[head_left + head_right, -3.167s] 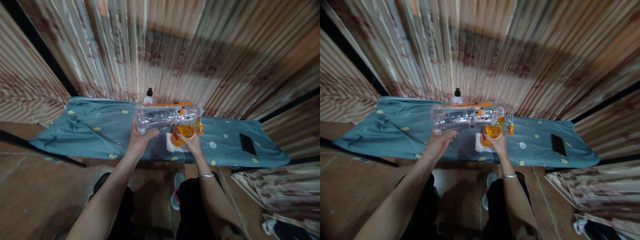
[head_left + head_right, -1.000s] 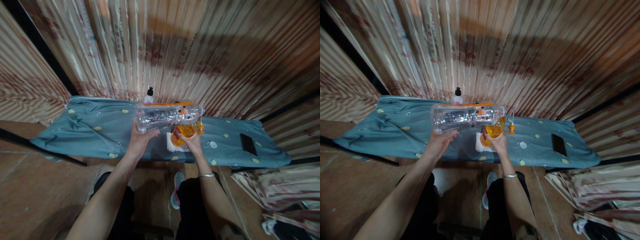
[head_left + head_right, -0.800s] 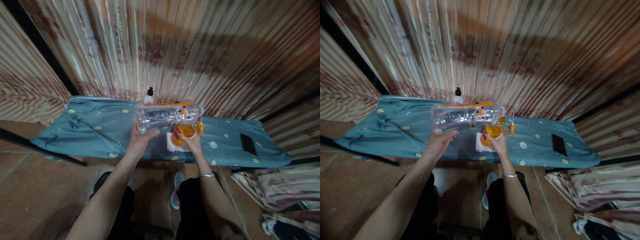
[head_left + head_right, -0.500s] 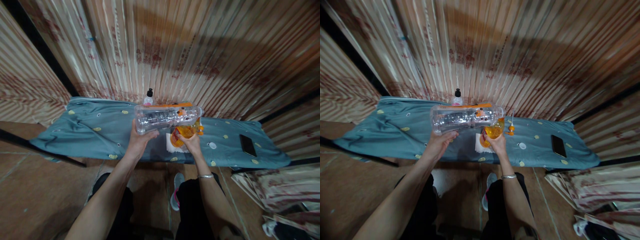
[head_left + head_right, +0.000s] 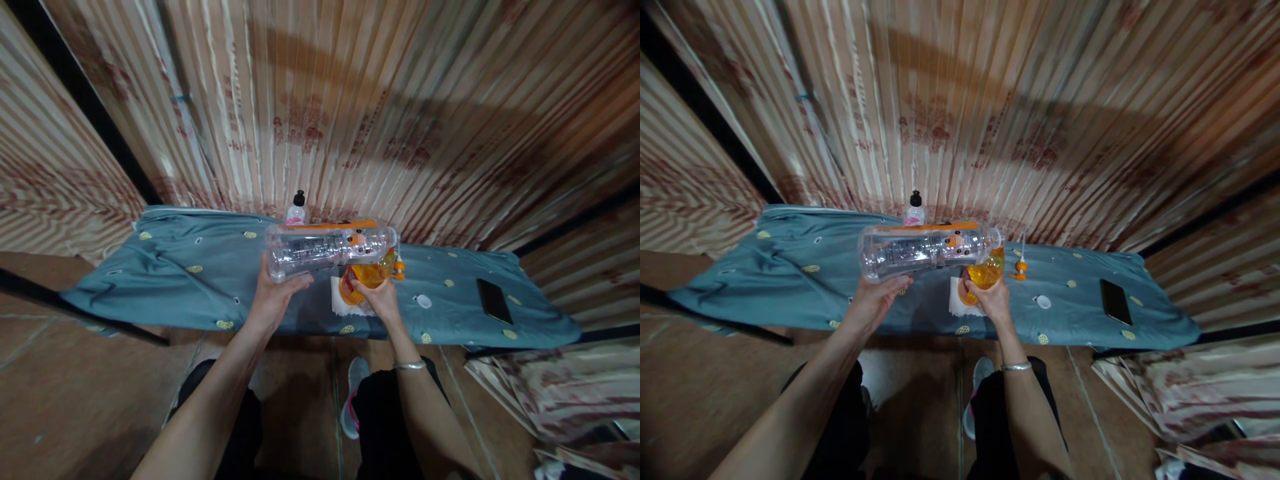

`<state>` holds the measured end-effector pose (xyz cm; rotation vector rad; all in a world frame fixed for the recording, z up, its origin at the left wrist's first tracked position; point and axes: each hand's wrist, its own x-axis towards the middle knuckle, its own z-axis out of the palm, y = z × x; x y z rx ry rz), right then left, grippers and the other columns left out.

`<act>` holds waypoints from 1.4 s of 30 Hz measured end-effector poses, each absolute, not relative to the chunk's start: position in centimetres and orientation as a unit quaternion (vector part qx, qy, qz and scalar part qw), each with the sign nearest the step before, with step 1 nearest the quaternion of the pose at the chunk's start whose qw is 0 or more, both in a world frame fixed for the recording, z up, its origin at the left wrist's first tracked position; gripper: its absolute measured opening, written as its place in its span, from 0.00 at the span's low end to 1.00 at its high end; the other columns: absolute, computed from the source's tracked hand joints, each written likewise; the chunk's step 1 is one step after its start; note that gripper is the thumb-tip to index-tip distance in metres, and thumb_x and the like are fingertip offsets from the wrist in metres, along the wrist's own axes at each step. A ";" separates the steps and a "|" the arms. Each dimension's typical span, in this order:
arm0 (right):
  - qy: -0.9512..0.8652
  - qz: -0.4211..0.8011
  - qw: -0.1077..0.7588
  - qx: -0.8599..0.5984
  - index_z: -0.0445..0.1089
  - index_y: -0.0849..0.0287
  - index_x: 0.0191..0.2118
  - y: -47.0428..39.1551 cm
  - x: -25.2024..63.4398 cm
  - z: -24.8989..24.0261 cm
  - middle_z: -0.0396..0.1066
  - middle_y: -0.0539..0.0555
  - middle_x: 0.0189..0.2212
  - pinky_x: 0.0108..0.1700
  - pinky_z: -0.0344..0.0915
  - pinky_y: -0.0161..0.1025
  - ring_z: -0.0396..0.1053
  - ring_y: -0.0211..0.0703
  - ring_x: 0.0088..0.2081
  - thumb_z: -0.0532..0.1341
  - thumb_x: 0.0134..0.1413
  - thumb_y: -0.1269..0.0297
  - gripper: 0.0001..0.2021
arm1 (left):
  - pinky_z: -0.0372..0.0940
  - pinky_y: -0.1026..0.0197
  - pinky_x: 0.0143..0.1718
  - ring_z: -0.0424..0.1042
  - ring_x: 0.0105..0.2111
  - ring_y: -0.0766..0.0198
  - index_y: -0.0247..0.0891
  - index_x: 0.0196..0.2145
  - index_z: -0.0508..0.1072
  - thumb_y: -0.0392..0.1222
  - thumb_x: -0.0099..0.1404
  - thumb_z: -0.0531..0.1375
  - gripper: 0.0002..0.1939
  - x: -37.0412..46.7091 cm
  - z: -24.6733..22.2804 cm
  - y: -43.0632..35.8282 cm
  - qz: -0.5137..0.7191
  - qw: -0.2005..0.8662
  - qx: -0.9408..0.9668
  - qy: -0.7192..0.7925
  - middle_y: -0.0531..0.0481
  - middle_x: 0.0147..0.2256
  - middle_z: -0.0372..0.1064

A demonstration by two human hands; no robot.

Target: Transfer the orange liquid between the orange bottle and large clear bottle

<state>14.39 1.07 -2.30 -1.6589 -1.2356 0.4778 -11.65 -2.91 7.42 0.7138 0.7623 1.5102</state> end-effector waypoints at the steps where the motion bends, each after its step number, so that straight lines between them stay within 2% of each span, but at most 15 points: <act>1: -0.507 0.198 0.488 -0.682 0.74 0.54 0.42 1.1 14.4 -2.3 0.84 0.63 0.45 0.54 0.77 0.58 0.82 0.65 0.48 0.75 0.34 0.44 0.29 | 0.72 0.59 0.34 0.78 0.27 0.63 0.43 0.47 0.70 0.32 0.39 0.77 0.37 -11.7 7.4 -2.9 0.654 0.606 0.308 0.330 0.57 0.30 0.78; 8: -0.502 0.203 0.479 -0.691 0.74 0.54 0.43 0.9 14.1 -2.2 0.84 0.63 0.45 0.54 0.77 0.58 0.82 0.65 0.49 0.75 0.36 0.45 0.28 | 0.70 0.61 0.32 0.77 0.26 0.63 0.41 0.45 0.71 0.32 0.38 0.78 0.37 -11.8 7.3 -2.9 0.651 0.606 0.304 0.341 0.56 0.29 0.78; 13: -0.504 0.205 0.480 -0.688 0.72 0.55 0.41 0.8 13.9 -2.1 0.84 0.62 0.42 0.51 0.77 0.54 0.82 0.64 0.48 0.74 0.36 0.44 0.28 | 0.69 0.62 0.30 0.76 0.25 0.63 0.40 0.51 0.70 0.32 0.35 0.77 0.43 -11.7 7.5 -2.9 0.647 0.610 0.284 0.358 0.56 0.28 0.79; 17: -0.503 0.189 0.463 -0.705 0.72 0.54 0.39 0.6 13.9 -2.0 0.84 0.62 0.39 0.46 0.77 0.52 0.82 0.64 0.45 0.74 0.35 0.43 0.27 | 0.69 0.62 0.30 0.76 0.26 0.65 0.43 0.55 0.69 0.31 0.35 0.76 0.47 -11.6 7.7 -3.1 0.650 0.609 0.275 0.362 0.58 0.31 0.79; 23: -0.509 0.174 0.429 -0.726 0.72 0.56 0.40 0.4 14.0 -2.3 0.83 0.65 0.41 0.45 0.77 0.53 0.82 0.66 0.45 0.72 0.38 0.42 0.27 | 0.70 0.61 0.30 0.75 0.26 0.64 0.43 0.58 0.69 0.30 0.35 0.77 0.50 -11.8 7.9 -3.4 0.651 0.607 0.269 0.367 0.56 0.34 0.79; 26: -0.515 0.167 0.429 -0.723 0.72 0.57 0.44 0.4 14.1 -2.2 0.83 0.66 0.43 0.45 0.77 0.52 0.82 0.66 0.47 0.73 0.38 0.43 0.30 | 0.71 0.60 0.30 0.76 0.27 0.64 0.43 0.59 0.68 0.30 0.34 0.78 0.53 -11.9 7.9 -3.4 0.655 0.605 0.262 0.370 0.55 0.36 0.79; 29: -0.518 0.158 0.428 -0.724 0.72 0.58 0.47 0.4 14.1 -2.1 0.83 0.66 0.44 0.46 0.77 0.52 0.81 0.67 0.48 0.74 0.37 0.44 0.32 | 0.72 0.60 0.30 0.76 0.27 0.63 0.43 0.59 0.69 0.30 0.34 0.78 0.52 -11.9 7.8 -3.4 0.652 0.608 0.260 0.371 0.55 0.35 0.79; 34: -0.521 0.158 0.411 -0.731 0.73 0.57 0.41 0.4 14.1 -2.0 0.83 0.66 0.40 0.44 0.77 0.52 0.82 0.67 0.45 0.73 0.38 0.43 0.27 | 0.72 0.60 0.30 0.77 0.27 0.63 0.45 0.60 0.69 0.30 0.34 0.78 0.53 -11.9 7.5 -3.4 0.652 0.611 0.259 0.368 0.54 0.36 0.80; 42: -0.519 0.166 0.426 -0.722 0.73 0.56 0.41 0.5 14.1 -2.3 0.83 0.65 0.40 0.43 0.77 0.51 0.82 0.65 0.43 0.72 0.38 0.41 0.28 | 0.71 0.61 0.29 0.76 0.26 0.63 0.44 0.61 0.69 0.30 0.36 0.77 0.53 -11.9 7.8 -3.5 0.649 0.610 0.263 0.371 0.55 0.33 0.80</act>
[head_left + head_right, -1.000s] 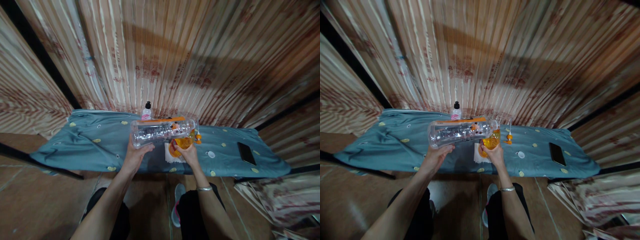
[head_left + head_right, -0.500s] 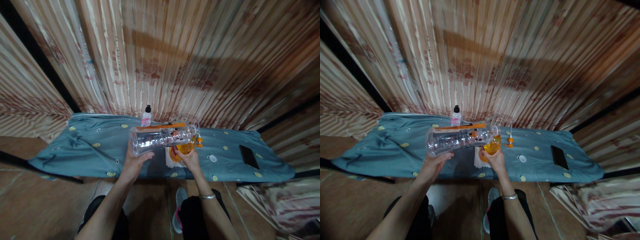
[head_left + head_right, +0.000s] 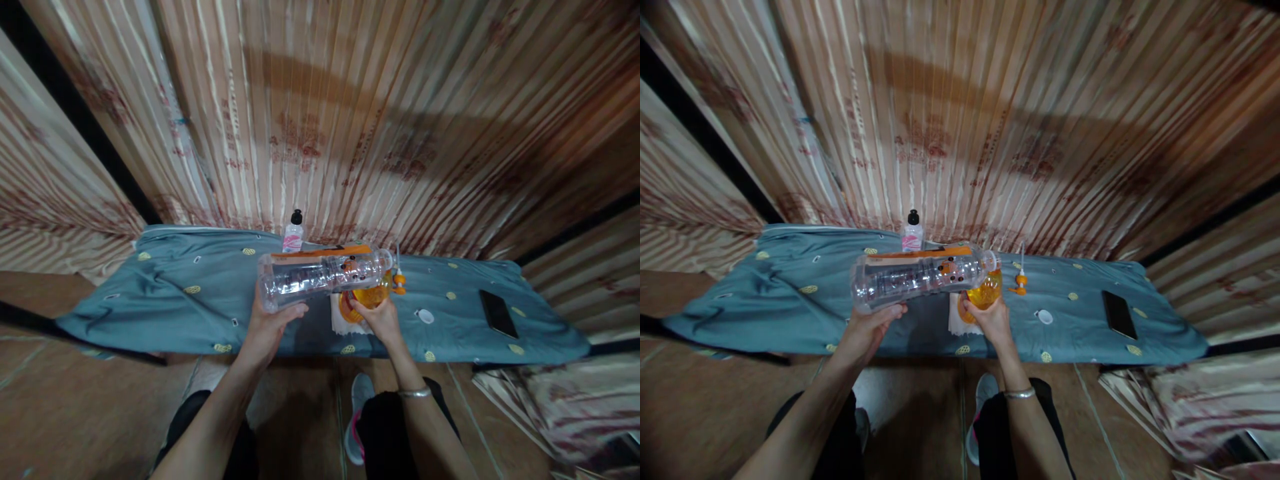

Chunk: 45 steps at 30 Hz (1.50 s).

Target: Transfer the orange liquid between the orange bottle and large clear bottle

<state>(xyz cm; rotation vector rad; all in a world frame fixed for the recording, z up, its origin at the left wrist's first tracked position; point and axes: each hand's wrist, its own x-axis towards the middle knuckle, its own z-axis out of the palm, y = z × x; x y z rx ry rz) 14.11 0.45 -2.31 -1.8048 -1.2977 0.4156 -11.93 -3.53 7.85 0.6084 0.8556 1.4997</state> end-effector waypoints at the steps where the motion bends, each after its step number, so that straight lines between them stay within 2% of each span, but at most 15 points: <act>1: -0.518 0.166 0.427 -0.722 0.73 0.56 0.41 0.5 14.1 -2.4 0.83 0.65 0.40 0.43 0.77 0.51 0.82 0.65 0.43 0.72 0.38 0.41 0.28 | 0.71 0.61 0.29 0.76 0.26 0.63 0.44 0.61 0.69 0.30 0.36 0.77 0.52 -11.9 7.9 -3.5 0.649 0.609 0.265 0.371 0.55 0.32 0.80; 10: -0.513 0.165 0.428 -0.726 0.72 0.54 0.37 0.5 14.2 -2.4 0.83 0.61 0.35 0.39 0.76 0.48 0.82 0.63 0.40 0.72 0.36 0.41 0.25 | 0.70 0.61 0.29 0.75 0.25 0.64 0.40 0.47 0.71 0.31 0.35 0.77 0.40 -11.8 7.9 -3.4 0.653 0.602 0.267 0.375 0.55 0.30 0.78; 16: -0.513 0.158 0.417 -0.733 0.72 0.55 0.39 0.4 14.2 -2.2 0.83 0.63 0.37 0.41 0.76 0.50 0.82 0.64 0.42 0.73 0.36 0.41 0.27 | 0.71 0.61 0.29 0.75 0.26 0.64 0.44 0.56 0.70 0.30 0.33 0.78 0.50 -11.9 8.0 -3.4 0.655 0.604 0.254 0.376 0.55 0.35 0.79; 24: -0.508 0.163 0.418 -0.735 0.73 0.55 0.40 0.5 14.2 -2.2 0.84 0.62 0.38 0.43 0.78 0.50 0.83 0.64 0.43 0.74 0.36 0.44 0.27 | 0.71 0.61 0.29 0.75 0.26 0.65 0.43 0.52 0.72 0.31 0.35 0.79 0.44 -11.9 7.9 -3.4 0.658 0.600 0.270 0.367 0.55 0.35 0.78; 33: -0.513 0.167 0.421 -0.729 0.73 0.58 0.43 0.7 14.3 -2.6 0.83 0.66 0.44 0.50 0.76 0.55 0.82 0.66 0.48 0.72 0.37 0.41 0.30 | 0.72 0.59 0.31 0.77 0.29 0.61 0.46 0.61 0.70 0.31 0.34 0.80 0.55 -11.9 7.8 -3.3 0.659 0.600 0.269 0.366 0.55 0.35 0.79; 36: -0.510 0.173 0.417 -0.733 0.73 0.57 0.41 0.6 14.4 -2.5 0.83 0.66 0.42 0.49 0.77 0.55 0.82 0.66 0.46 0.72 0.37 0.39 0.30 | 0.73 0.59 0.32 0.78 0.32 0.60 0.47 0.59 0.71 0.30 0.33 0.80 0.54 -11.8 7.8 -3.4 0.667 0.595 0.265 0.362 0.54 0.38 0.80; 40: -0.505 0.180 0.426 -0.729 0.73 0.56 0.41 0.5 14.2 -2.2 0.83 0.65 0.41 0.46 0.77 0.52 0.82 0.66 0.45 0.73 0.36 0.41 0.29 | 0.73 0.60 0.31 0.76 0.29 0.63 0.44 0.54 0.72 0.29 0.33 0.79 0.48 -11.8 7.9 -3.4 0.658 0.605 0.260 0.366 0.54 0.36 0.79; 45: -0.502 0.162 0.435 -0.730 0.72 0.54 0.40 0.5 14.0 -2.1 0.84 0.62 0.39 0.43 0.77 0.50 0.82 0.64 0.44 0.72 0.36 0.42 0.27 | 0.72 0.59 0.31 0.77 0.31 0.61 0.48 0.61 0.70 0.30 0.34 0.80 0.55 -11.9 7.8 -3.5 0.664 0.598 0.263 0.363 0.54 0.38 0.80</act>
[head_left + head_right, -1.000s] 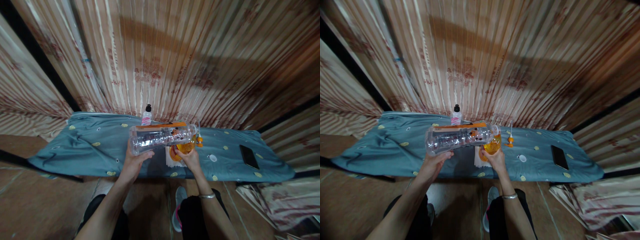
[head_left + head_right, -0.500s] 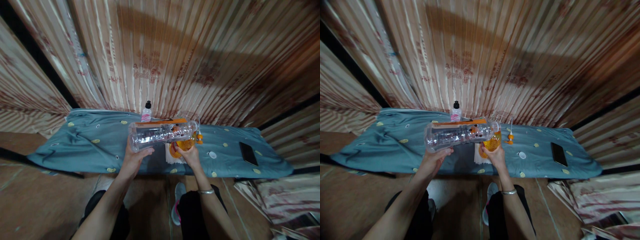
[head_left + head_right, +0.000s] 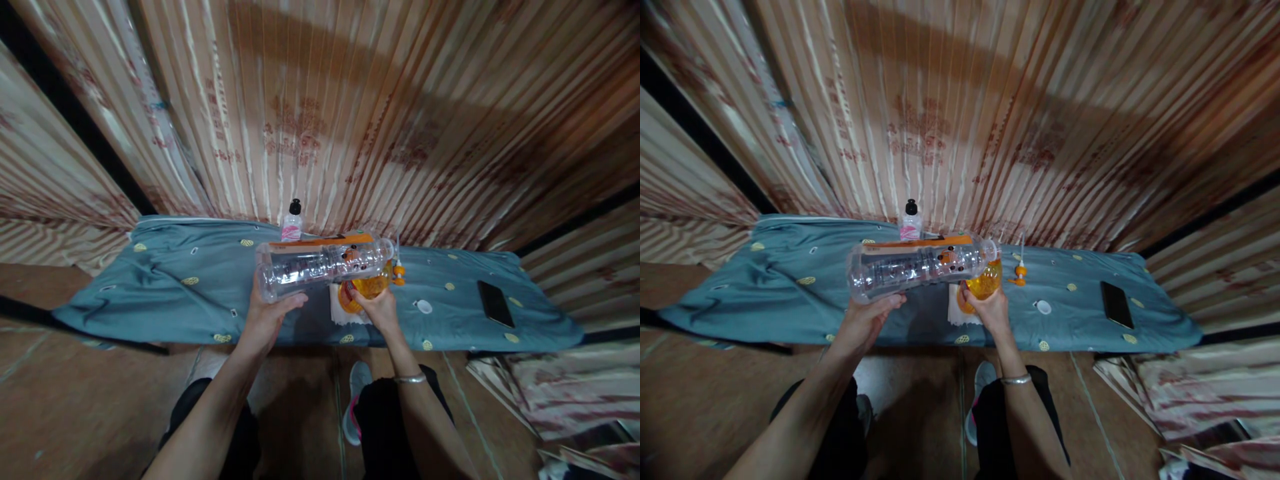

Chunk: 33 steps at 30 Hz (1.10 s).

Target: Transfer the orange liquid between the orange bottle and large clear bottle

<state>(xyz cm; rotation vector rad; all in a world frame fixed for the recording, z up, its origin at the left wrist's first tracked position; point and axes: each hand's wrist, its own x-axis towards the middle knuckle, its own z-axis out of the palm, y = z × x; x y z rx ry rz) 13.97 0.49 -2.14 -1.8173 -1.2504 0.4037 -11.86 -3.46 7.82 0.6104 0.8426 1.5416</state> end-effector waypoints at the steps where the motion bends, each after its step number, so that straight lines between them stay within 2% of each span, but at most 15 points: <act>1: -0.502 0.159 0.435 -0.730 0.72 0.54 0.39 0.5 14.0 -2.2 0.84 0.61 0.38 0.43 0.77 0.50 0.83 0.64 0.44 0.72 0.37 0.42 0.27 | 0.72 0.59 0.31 0.78 0.31 0.61 0.49 0.63 0.69 0.30 0.34 0.80 0.57 -11.9 7.8 -3.4 0.664 0.599 0.263 0.363 0.54 0.39 0.81; 8: -0.502 0.149 0.427 -0.738 0.71 0.55 0.39 0.5 13.8 -2.3 0.83 0.63 0.38 0.43 0.78 0.51 0.82 0.65 0.44 0.72 0.37 0.42 0.26 | 0.72 0.60 0.28 0.77 0.26 0.63 0.49 0.68 0.65 0.32 0.32 0.81 0.64 -11.8 7.6 -3.3 0.660 0.606 0.254 0.366 0.53 0.39 0.81; 16: -0.501 0.157 0.426 -0.737 0.72 0.55 0.40 0.6 13.8 -2.4 0.84 0.64 0.39 0.45 0.78 0.52 0.83 0.65 0.44 0.72 0.38 0.44 0.25 | 0.71 0.61 0.29 0.77 0.27 0.62 0.44 0.61 0.69 0.32 0.36 0.80 0.53 -12.0 7.7 -3.4 0.646 0.604 0.280 0.373 0.54 0.33 0.80; 24: -0.498 0.148 0.414 -0.748 0.72 0.55 0.39 0.6 13.7 -2.2 0.83 0.64 0.37 0.42 0.78 0.52 0.83 0.67 0.43 0.72 0.37 0.43 0.26 | 0.71 0.61 0.29 0.78 0.27 0.61 0.45 0.67 0.63 0.33 0.36 0.80 0.61 -11.9 7.6 -3.4 0.647 0.604 0.272 0.378 0.53 0.36 0.81; 28: -0.496 0.147 0.413 -0.750 0.71 0.55 0.39 0.6 13.6 -2.1 0.83 0.64 0.38 0.42 0.78 0.52 0.82 0.67 0.44 0.71 0.38 0.42 0.26 | 0.71 0.61 0.28 0.78 0.26 0.61 0.44 0.66 0.64 0.33 0.35 0.80 0.60 -11.9 7.6 -3.4 0.645 0.604 0.273 0.379 0.55 0.33 0.80; 33: -0.493 0.159 0.421 -0.744 0.71 0.54 0.38 0.5 13.5 -2.0 0.83 0.64 0.39 0.43 0.78 0.51 0.83 0.66 0.44 0.71 0.38 0.43 0.25 | 0.71 0.60 0.29 0.78 0.26 0.61 0.45 0.64 0.66 0.32 0.36 0.80 0.58 -11.9 7.6 -3.4 0.649 0.602 0.275 0.375 0.55 0.33 0.80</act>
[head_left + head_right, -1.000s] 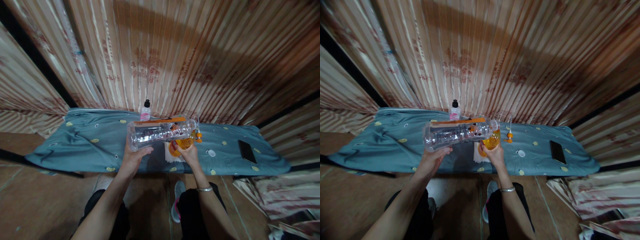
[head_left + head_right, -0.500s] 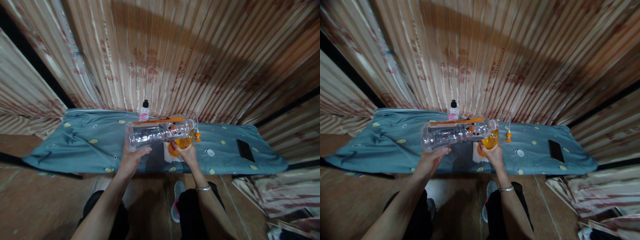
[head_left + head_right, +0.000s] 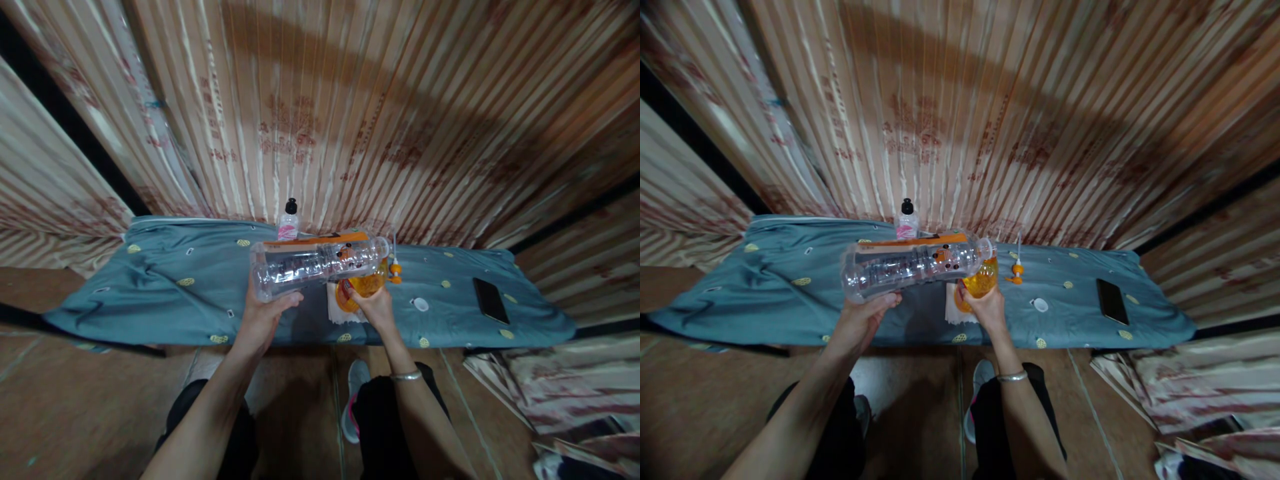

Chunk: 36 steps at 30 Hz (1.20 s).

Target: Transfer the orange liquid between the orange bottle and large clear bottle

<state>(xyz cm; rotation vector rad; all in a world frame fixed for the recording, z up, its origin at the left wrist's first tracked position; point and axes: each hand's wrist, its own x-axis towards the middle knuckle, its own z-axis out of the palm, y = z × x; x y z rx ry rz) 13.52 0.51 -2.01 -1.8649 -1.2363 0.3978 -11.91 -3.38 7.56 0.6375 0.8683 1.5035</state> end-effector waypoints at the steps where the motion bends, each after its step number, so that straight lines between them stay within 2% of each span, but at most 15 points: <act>1: -0.493 0.161 0.420 -0.745 0.71 0.54 0.38 0.5 13.5 -2.0 0.83 0.65 0.39 0.43 0.78 0.51 0.83 0.66 0.44 0.71 0.38 0.43 0.25 | 0.71 0.60 0.29 0.78 0.26 0.61 0.45 0.64 0.67 0.33 0.35 0.80 0.57 -11.9 7.5 -3.4 0.649 0.602 0.275 0.375 0.55 0.33 0.80; 13: -0.491 0.161 0.460 -0.722 0.72 0.55 0.40 0.7 13.7 -2.5 0.84 0.61 0.39 0.46 0.79 0.51 0.83 0.64 0.46 0.75 0.36 0.48 0.25 | 0.71 0.61 0.29 0.76 0.25 0.64 0.45 0.65 0.64 0.31 0.35 0.78 0.59 -11.7 7.8 -3.3 0.650 0.604 0.267 0.375 0.57 0.32 0.79; 20: -0.490 0.163 0.454 -0.726 0.73 0.56 0.43 0.7 13.7 -2.3 0.84 0.63 0.42 0.48 0.79 0.52 0.83 0.65 0.47 0.75 0.36 0.47 0.28 | 0.70 0.60 0.30 0.76 0.26 0.64 0.43 0.57 0.70 0.31 0.35 0.77 0.49 -11.7 7.7 -3.2 0.656 0.596 0.275 0.371 0.57 0.32 0.79; 26: -0.483 0.168 0.446 -0.734 0.72 0.57 0.43 0.7 13.6 -2.1 0.83 0.66 0.43 0.50 0.78 0.56 0.82 0.68 0.49 0.74 0.35 0.47 0.29 | 0.70 0.60 0.30 0.75 0.26 0.65 0.45 0.59 0.69 0.30 0.35 0.77 0.51 -11.7 7.7 -3.3 0.659 0.597 0.274 0.367 0.57 0.34 0.79; 36: -0.478 0.171 0.443 -0.739 0.71 0.55 0.42 0.8 13.7 -2.1 0.84 0.64 0.42 0.50 0.79 0.56 0.82 0.68 0.49 0.75 0.34 0.47 0.28 | 0.70 0.60 0.30 0.76 0.26 0.63 0.44 0.60 0.69 0.31 0.36 0.77 0.51 -11.8 7.7 -3.2 0.656 0.599 0.283 0.362 0.57 0.32 0.79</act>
